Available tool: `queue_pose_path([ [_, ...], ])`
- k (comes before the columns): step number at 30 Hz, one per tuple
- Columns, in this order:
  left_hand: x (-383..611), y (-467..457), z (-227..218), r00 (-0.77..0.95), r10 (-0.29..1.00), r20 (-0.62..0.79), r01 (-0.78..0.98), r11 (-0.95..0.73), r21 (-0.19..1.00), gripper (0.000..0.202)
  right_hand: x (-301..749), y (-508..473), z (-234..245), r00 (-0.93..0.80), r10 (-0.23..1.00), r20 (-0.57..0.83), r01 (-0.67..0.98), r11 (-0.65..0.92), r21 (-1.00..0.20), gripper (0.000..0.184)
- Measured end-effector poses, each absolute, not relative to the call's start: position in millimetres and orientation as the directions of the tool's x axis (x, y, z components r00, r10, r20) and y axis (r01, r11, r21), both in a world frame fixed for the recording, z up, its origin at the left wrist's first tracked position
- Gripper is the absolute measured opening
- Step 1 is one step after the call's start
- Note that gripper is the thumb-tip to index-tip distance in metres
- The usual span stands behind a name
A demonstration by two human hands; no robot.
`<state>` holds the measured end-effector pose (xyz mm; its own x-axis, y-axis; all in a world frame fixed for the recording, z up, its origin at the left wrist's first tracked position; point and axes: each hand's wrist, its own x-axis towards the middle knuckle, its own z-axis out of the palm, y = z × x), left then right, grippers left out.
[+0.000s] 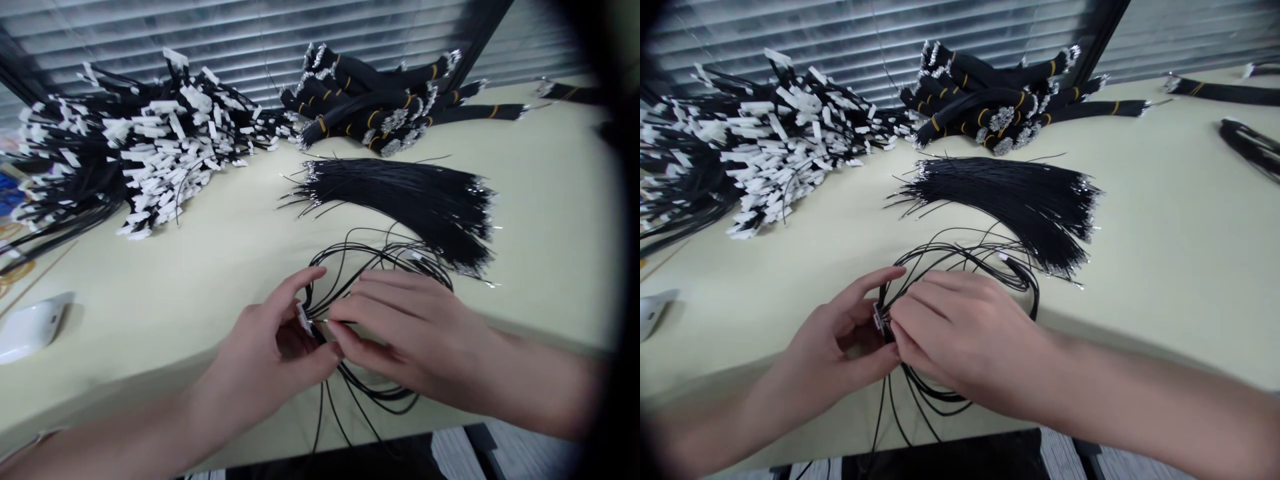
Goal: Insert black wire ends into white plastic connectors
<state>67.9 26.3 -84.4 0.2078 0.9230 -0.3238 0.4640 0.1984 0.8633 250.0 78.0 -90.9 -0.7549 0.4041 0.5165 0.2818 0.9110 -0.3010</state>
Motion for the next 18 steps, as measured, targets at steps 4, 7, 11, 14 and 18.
queue_pose_path([
  [4,68.0,25.9,-83.9,0.224,0.915,-0.335,0.469,0.201,0.860,0.067,250.4,77.1,-90.4,-0.755,0.416,0.506,0.293,0.906,-0.307,0.019],
  [7,68.2,25.4,-83.4,0.220,0.918,-0.330,0.475,0.194,0.858,0.066,251.3,77.5,-90.4,-0.762,0.414,0.498,0.290,0.906,-0.309,0.019],
  [11,68.8,25.7,-82.1,0.214,0.922,-0.324,0.490,0.185,0.852,0.066,250.8,77.9,-89.7,-0.765,0.408,0.497,0.286,0.908,-0.305,0.020],
  [14,69.3,27.4,-81.7,0.219,0.919,-0.328,0.505,0.181,0.844,0.067,249.5,77.5,-88.9,-0.780,0.396,0.485,0.274,0.912,-0.304,0.022],
  [18,69.0,27.3,-86.2,0.226,0.917,-0.329,0.523,0.171,0.835,0.066,248.6,75.0,-91.4,-0.803,0.372,0.466,0.249,0.920,-0.304,0.021],
])
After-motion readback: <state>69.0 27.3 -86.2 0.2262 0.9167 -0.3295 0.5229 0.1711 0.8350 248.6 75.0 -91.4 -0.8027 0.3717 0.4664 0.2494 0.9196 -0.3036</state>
